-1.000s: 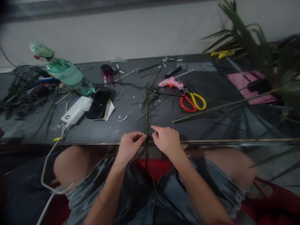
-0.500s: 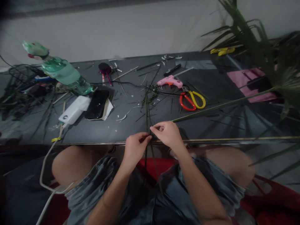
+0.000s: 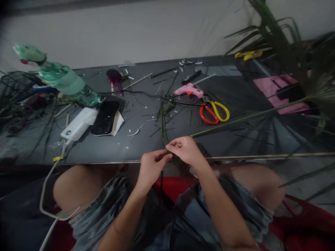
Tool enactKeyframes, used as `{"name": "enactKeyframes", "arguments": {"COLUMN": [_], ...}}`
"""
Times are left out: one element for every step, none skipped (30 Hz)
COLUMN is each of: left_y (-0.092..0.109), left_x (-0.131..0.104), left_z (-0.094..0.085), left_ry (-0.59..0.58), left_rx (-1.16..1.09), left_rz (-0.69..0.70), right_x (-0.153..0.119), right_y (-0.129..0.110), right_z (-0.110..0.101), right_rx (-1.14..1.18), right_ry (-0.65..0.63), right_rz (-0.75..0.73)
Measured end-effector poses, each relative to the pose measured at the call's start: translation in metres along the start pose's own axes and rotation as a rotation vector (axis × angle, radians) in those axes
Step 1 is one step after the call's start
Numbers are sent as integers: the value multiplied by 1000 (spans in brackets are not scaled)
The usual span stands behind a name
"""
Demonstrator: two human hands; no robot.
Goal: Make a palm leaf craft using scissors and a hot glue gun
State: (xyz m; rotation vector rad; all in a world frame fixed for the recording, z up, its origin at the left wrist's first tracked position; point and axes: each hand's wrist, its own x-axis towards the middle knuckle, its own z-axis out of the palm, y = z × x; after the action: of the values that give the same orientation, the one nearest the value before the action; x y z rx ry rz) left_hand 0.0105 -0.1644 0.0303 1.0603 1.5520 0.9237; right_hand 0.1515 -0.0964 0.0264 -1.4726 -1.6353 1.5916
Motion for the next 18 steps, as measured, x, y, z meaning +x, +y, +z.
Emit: {"name": "enactKeyframes", "arguments": {"left_y": [-1, -4, -7, -10, -14, -17, -20, -22, -23, -24, -24, -24, -23, -22, -21, -20, -20, -20], "left_x": [0, 1, 1, 3, 4, 5, 6, 6, 5, 4, 3, 1, -1, -2, -4, -5, -6, -6], "left_z": [-1, -2, -3, -4, -4, -4, -4, -3, -2, 0, 1, 2, 2, 3, 3, 3, 3, 4], "left_ry": [22, 60, 108, 155, 195, 221, 235, 241, 246, 249, 252, 252, 252, 250, 248, 247, 245, 243], "left_rx": [13, 61, 143, 244, 354, 459, 551, 630, 700, 765, 822, 868, 903, 930, 951, 968, 981, 990], "left_rz": [22, 73, 162, 280, 412, 539, 646, 726, 775, 800, 811, 812, 809, 805, 805, 811, 819, 827], "right_x": [1, 4, 6, 9, 12, 15, 17, 19, 21, 22, 22, 22, 21, 21, 19, 18, 17, 16], "right_y": [0, -1, -2, -2, -3, -3, -3, -3, -3, -3, -4, -5, -7, -10, -12, -15, -18, -19], "right_z": [0, 1, 1, 3, 5, 7, 9, 11, 13, 14, 15, 16, 16, 16, 16, 16, 17, 17], "right_rx": [23, 28, 19, 4, -15, -35, -55, -78, -102, -130, -160, -194, -228, -262, -295, -325, -352, -374], "right_ry": [34, 74, 109, 139, 165, 190, 219, 253, 281, 296, 300, 297, 291, 290, 293, 303, 315, 329], "right_rz": [-4, -10, -11, -6, 3, 18, 35, 51, 64, 73, 81, 87, 90, 93, 98, 101, 102, 99]}}
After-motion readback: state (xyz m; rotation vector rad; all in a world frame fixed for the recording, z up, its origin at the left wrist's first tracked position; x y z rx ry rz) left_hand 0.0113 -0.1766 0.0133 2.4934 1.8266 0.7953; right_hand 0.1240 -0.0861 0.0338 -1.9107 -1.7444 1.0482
